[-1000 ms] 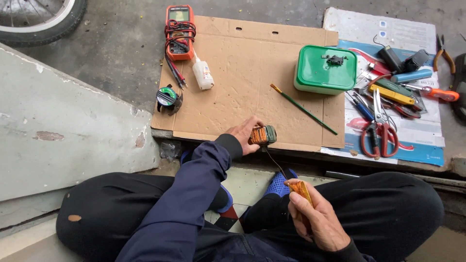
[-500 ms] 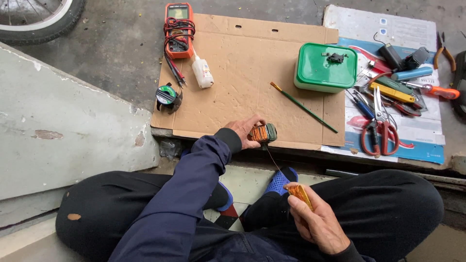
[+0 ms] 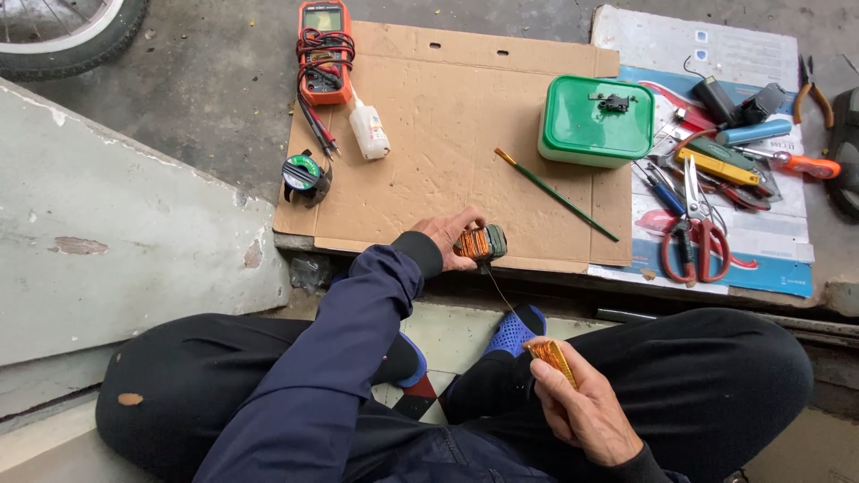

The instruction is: A person manually winds thin copper wire around a metal core to create an electromagnetic coil.

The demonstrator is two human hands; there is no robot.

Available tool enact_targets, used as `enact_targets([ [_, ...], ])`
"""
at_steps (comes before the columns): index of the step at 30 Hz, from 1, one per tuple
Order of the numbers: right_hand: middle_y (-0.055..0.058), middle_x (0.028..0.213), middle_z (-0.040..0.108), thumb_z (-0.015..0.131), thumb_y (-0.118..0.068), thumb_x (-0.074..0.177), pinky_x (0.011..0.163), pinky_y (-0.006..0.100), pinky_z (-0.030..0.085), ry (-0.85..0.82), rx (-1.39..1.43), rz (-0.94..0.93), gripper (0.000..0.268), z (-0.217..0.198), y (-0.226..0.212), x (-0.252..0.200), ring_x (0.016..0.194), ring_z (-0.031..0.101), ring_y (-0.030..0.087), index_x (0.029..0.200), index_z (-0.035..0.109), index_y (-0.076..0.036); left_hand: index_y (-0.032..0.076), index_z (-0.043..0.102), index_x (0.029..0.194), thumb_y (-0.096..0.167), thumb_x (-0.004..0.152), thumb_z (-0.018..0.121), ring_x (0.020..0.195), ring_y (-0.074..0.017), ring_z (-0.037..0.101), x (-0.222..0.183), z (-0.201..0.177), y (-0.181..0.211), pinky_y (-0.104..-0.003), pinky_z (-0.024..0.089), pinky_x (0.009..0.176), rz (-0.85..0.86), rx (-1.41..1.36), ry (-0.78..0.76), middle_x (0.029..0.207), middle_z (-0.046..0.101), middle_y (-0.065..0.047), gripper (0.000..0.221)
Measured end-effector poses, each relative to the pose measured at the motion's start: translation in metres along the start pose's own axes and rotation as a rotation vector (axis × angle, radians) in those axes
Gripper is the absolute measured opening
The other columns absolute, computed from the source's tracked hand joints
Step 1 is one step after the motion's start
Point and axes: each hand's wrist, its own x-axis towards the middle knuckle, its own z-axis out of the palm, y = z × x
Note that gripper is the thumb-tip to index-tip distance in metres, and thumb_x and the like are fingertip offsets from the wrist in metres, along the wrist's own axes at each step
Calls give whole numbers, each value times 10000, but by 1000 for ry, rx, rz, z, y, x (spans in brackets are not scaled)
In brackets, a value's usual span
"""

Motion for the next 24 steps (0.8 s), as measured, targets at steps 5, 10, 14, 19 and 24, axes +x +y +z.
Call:
enact_targets([
  [5,99,646,522,634,-298,1053,292,284,289,-1,26,-17,477,2,-6,-2,364,390,159,1475,696,-83,290,537,1298,183,702,1006,973,-247,786,-1,1,-3,-391,637,899,18,-20,16,1227,763,33,766],
  [10,99,653,520,606,-297,1072,303,289,296,2,22,5,472,2,-4,-1,375,386,159,1490,688,-93,293,541,1278,211,702,1012,962,-240,788,0,0,-1,-385,642,880,7,-27,9,1211,765,34,749],
  [14,78,615,476,592,-264,1093,291,281,265,16,62,-8,415,5,1,-3,366,322,140,1435,704,-57,290,532,1269,189,696,1013,962,-231,776,-1,-3,1,-381,639,880,11,-35,6,1201,748,37,755],
  [19,81,619,441,544,-307,1116,237,289,204,59,187,38,424,16,0,-8,324,269,123,1411,697,-45,306,523,1341,228,722,1010,1053,-239,795,-6,-7,4,-398,622,959,-25,-44,-17,1276,765,38,791],
  [24,133,661,517,550,-317,1138,233,294,199,-57,325,146,322,1,13,-4,297,278,135,1248,581,-16,288,501,1375,292,797,934,1111,-272,792,-12,2,3,-430,608,965,-53,-20,13,1330,763,6,722],
])
